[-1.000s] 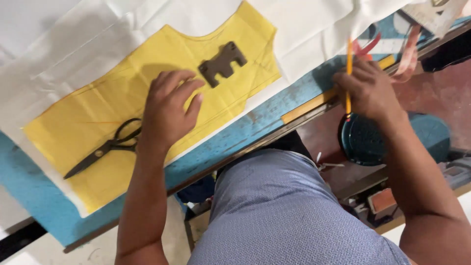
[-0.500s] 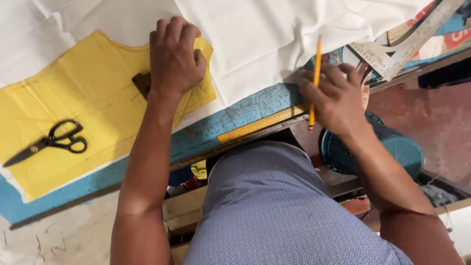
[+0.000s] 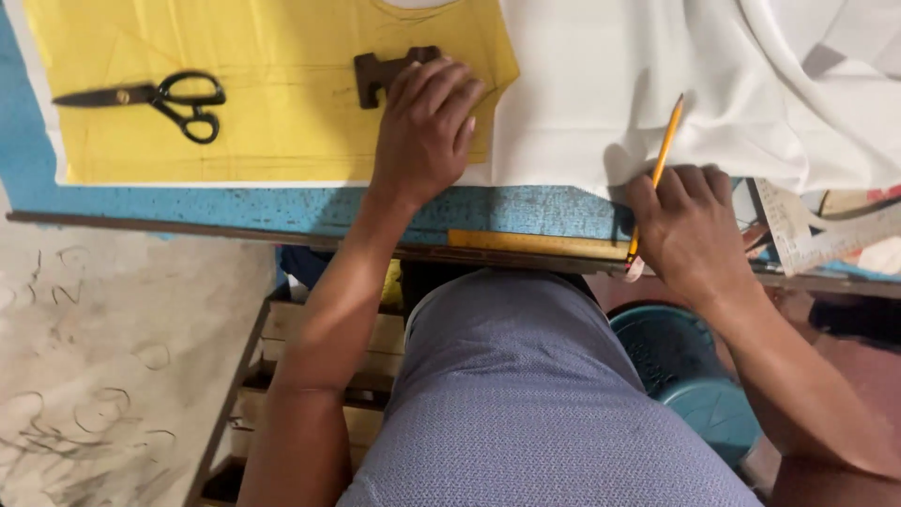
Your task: The person uses a pencil and a ruler to trace and mark lines on a white fabric, following the shape of a yellow paper pattern placed on top. They adjust the ruler and pattern multiple times to ensure accurate measurements and markings.
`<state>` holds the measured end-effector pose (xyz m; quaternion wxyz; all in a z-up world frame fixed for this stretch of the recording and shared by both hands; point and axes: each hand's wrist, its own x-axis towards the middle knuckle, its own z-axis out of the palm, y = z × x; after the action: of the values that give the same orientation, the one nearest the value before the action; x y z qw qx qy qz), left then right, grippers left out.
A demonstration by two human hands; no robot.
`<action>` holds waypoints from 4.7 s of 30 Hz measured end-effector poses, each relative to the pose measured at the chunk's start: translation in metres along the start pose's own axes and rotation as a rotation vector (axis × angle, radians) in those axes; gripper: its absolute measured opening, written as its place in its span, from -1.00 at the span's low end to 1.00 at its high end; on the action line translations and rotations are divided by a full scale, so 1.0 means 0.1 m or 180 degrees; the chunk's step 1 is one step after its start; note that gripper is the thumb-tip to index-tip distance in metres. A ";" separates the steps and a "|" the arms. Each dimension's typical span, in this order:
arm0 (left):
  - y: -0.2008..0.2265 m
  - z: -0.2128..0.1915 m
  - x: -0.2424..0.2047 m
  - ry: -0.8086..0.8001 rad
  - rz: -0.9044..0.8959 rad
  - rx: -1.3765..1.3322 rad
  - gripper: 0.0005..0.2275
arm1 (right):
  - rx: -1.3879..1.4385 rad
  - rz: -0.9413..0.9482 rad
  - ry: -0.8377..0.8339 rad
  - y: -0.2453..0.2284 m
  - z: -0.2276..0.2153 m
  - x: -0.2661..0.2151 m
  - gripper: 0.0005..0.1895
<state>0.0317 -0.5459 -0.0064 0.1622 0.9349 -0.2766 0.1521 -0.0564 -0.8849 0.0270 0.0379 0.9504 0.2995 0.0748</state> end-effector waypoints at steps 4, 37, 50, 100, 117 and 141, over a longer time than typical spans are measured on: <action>-0.06 0.06 -0.02 0.0023 -0.0052 0.0045 -0.72 | 0.0031 -0.0233 0.0082 0.18 0.00 0.03 -0.88; -0.62 -0.02 0.09 0.0342 -0.0243 -0.0649 -0.71 | 0.2352 0.0809 0.1334 -0.53 -0.04 1.44 -0.70; -0.43 0.13 0.25 -0.0024 0.0229 0.0323 -0.35 | 0.1337 0.0402 0.0401 -0.27 0.15 0.47 -0.55; -0.20 0.22 0.45 0.0024 -0.0237 0.0404 -0.37 | 0.2937 0.0518 0.1651 -0.18 0.14 1.65 -0.82; -0.22 0.28 0.45 0.0111 -0.0214 0.0553 -0.32 | 0.2786 0.0530 0.1649 -0.22 0.09 1.68 -0.84; -0.18 0.15 0.57 0.0534 -0.0009 0.0299 -0.30 | 0.2885 0.0512 0.1343 -0.28 -0.21 1.07 -0.88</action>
<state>0.0910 -0.5645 -0.0027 0.1411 0.9258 -0.2532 0.2424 0.0104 -0.7999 0.0571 -0.4456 0.8556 0.2288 0.1305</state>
